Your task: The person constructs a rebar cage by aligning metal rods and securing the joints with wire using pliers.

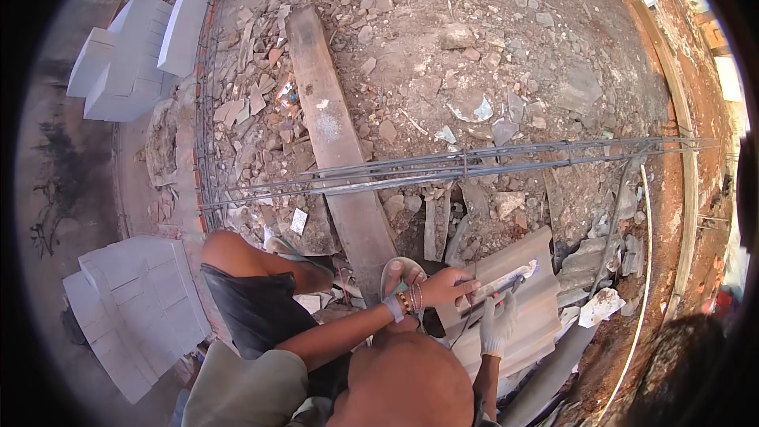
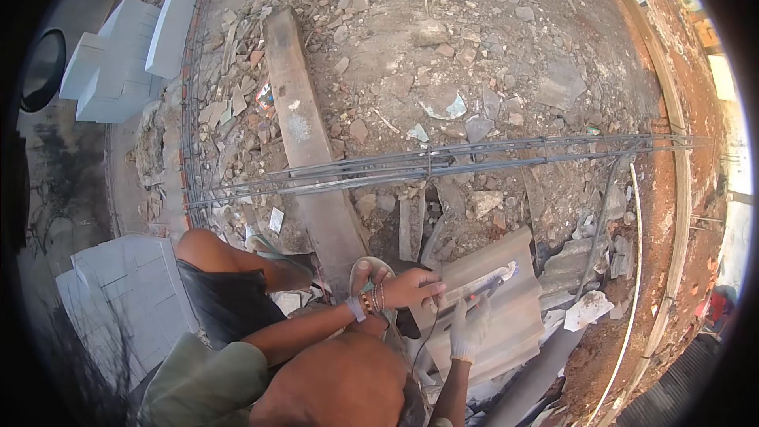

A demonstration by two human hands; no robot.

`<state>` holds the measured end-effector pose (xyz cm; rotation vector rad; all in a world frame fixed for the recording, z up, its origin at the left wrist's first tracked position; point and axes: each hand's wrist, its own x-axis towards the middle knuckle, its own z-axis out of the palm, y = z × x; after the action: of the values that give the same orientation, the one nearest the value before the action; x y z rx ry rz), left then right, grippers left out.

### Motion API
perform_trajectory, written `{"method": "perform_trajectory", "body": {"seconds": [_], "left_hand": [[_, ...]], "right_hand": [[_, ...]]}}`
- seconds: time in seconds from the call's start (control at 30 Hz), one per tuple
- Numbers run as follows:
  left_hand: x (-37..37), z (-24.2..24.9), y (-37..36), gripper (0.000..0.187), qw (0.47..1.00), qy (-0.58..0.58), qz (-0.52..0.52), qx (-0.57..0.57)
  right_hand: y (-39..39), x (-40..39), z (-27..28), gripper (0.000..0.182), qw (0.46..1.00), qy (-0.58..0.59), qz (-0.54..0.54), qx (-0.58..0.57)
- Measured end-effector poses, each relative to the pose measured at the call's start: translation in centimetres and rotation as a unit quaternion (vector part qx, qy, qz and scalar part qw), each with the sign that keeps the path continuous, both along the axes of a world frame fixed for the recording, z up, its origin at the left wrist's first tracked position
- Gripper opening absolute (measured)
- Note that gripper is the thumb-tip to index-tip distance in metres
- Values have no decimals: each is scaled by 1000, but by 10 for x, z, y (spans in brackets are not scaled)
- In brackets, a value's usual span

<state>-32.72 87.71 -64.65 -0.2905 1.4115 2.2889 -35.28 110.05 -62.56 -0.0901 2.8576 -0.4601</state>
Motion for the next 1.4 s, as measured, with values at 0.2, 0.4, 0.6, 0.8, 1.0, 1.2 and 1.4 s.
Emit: {"method": "perform_trajectory", "body": {"seconds": [0.2, 0.4, 0.6, 0.8, 1.0, 1.2, 1.4], "left_hand": [[9, 12, -8, 39, 999, -18, 41, -19], [31, 3, -25, 38, 977, -8, 114, -178], [47, 23, -79, 44, 955, -64, 74, -279], [32, 39, -113, 43, 923, -119, 228, -285], [22, 13, -112, 58, 965, -47, 241, -93], [15, 27, -89, 43, 930, -68, 348, 96], [12, 1, -96, 34, 926, -77, 359, 90]], "right_hand": [[-67, -50, 20, 37, 830, -414, -61, -368], [-129, -64, 25, 31, 777, -441, -27, -448], [-167, -57, 6, 28, 752, -417, -76, -505], [-197, -75, 33, 27, 762, -425, -78, -482], [-202, -56, 45, 25, 715, -477, -94, -502], [-191, -56, 38, 21, 664, -543, -72, -508], [-194, -65, 58, 24, 727, -500, -59, -468]]}}
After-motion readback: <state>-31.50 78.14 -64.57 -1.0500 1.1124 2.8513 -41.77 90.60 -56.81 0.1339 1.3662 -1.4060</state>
